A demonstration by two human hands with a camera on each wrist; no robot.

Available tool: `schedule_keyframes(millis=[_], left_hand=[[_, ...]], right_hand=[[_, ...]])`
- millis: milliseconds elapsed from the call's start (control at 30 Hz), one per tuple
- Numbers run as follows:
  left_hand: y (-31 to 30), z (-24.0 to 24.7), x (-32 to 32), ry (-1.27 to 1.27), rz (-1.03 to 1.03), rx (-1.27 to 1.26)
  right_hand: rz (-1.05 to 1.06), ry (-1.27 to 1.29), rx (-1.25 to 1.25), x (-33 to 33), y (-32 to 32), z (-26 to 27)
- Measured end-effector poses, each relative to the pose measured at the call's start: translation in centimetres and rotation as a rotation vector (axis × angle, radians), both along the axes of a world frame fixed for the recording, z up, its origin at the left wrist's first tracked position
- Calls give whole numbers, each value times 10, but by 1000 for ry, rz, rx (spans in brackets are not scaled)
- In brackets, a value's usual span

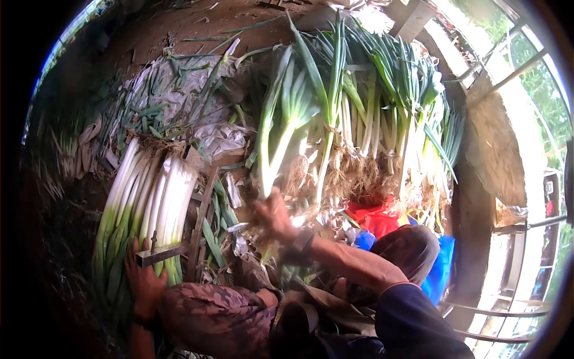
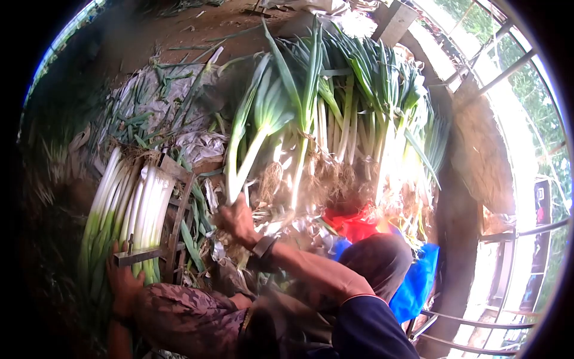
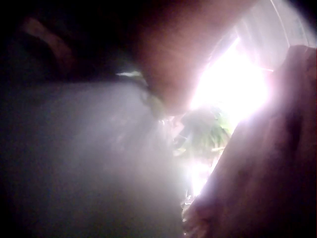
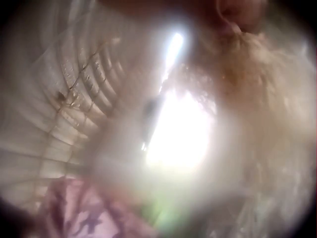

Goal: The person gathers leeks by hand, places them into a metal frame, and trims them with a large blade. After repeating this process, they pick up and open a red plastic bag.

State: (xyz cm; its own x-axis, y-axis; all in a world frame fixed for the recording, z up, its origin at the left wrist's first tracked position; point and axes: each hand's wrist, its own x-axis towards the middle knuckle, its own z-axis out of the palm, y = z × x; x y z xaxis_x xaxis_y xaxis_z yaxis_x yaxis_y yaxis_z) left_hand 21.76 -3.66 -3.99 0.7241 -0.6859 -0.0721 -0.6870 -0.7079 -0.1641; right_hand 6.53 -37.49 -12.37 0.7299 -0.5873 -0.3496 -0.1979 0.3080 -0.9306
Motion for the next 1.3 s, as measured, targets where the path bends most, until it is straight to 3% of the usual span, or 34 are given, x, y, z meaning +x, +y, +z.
schedule_keyframes(millis=[67,233,300,333,367,400,433,467,500,533,567,600,633,667,700,733,767,800,833,967,1133,1200,1300], left_hand=[[1,-2,3,-4,-6,7],[12,-11,12,51,4,45],[5,2,9,72,-6,32],[2,11,8,89,-11,9],[15,7,22,187,-68,-107],[20,13,32,287,-127,-225],[17,16,48,611,204,-350],[10,35,48,602,216,-353],[1,62,39,435,62,-375],[-9,82,27,268,-93,-392],[-21,95,15,261,-91,-400],[-36,105,1,251,-128,-424],[-51,111,-14,238,-165,-452],[-68,112,-31,239,-276,-484],[-86,113,-48,240,-389,-514],[-108,105,-64,257,-421,-569],[-130,106,-84,252,-359,-367],[-149,95,-95,303,-496,-555],[-174,67,-99,38,-602,-550],[-247,13,-148,-81,-531,-693],[-268,0,-190,275,-641,-1045],[-260,1,-197,311,-636,-1020],[-257,5,-200,246,-697,-1223]], right_hand=[[89,-124,139,-12,24,13],[138,-197,49,-23,88,30],[182,-151,31,-39,97,65],[245,-81,-26,-46,98,72],[318,-85,81,-51,100,52],[346,-221,94,-48,98,39],[381,8,69,-57,86,26],[427,-215,-218,-54,71,-37],[514,93,-717,-59,48,7],[402,107,-1088,-59,23,-2],[437,351,-1083,-56,4,38],[396,241,-1276,-59,-25,27],[442,354,-1133,-62,-43,61],[486,279,-1034,-70,-63,75],[489,262,-1460,-72,-81,71],[541,348,-1419,-79,-87,91],[593,388,-1454,-87,-91,113],[646,430,-1487,-97,-93,134],[698,428,-1457,-109,-95,151],[811,464,-1357,-153,-68,212],[896,569,-1081,-208,-36,261],[870,624,-911,-219,-30,270],[882,625,-930,-228,-27,275]])
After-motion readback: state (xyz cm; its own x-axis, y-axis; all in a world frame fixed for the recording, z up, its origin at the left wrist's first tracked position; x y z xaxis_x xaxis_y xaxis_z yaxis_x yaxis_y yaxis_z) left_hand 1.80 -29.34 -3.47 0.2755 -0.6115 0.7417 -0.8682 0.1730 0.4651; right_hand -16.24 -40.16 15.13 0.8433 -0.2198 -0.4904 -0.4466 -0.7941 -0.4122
